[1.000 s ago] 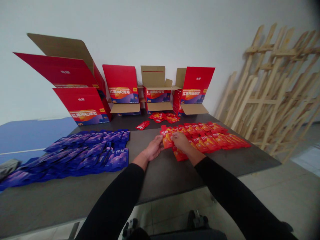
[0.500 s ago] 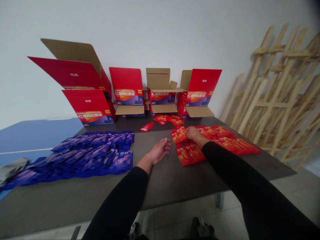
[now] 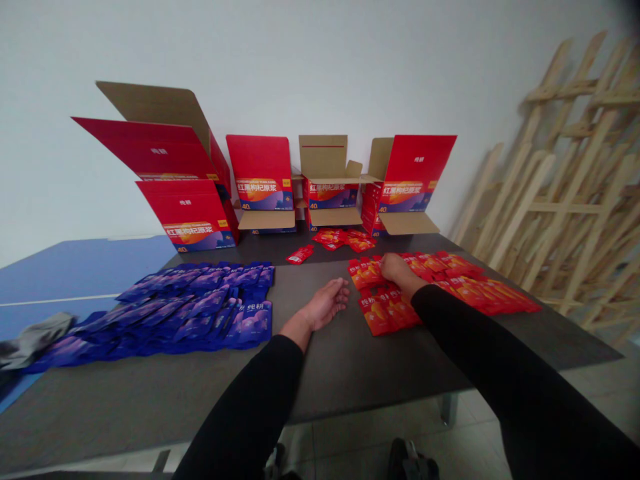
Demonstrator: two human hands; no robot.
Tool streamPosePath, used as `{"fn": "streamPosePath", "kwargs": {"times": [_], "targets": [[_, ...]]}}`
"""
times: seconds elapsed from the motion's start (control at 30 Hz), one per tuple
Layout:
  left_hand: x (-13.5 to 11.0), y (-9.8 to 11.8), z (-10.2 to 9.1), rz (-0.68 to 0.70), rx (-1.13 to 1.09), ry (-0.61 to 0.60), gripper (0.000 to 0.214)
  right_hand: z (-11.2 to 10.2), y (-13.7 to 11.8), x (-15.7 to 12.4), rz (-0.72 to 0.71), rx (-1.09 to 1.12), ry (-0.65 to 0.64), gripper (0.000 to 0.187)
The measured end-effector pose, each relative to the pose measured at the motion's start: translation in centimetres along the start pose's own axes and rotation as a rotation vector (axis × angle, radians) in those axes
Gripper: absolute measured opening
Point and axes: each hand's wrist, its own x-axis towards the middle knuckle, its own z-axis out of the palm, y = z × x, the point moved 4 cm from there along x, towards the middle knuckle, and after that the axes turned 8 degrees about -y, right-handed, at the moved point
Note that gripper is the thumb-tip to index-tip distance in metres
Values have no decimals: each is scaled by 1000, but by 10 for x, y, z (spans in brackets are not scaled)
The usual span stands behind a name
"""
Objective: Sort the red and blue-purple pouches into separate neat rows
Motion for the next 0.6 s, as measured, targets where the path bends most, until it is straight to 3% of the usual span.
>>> {"fn": "streamPosePath", "kwargs": {"times": [0.17, 0.4, 0.6], "targets": [[2, 2, -4, 15, -52, 113, 23, -7, -32, -7, -162, 45, 12, 26], [3, 19, -32, 318, -289, 559, 26, 25, -133, -14, -439, 195, -136, 21], [-2, 23, -49, 467, -333, 693, 28, 48, -211, 1, -560, 232, -123, 39]]}}
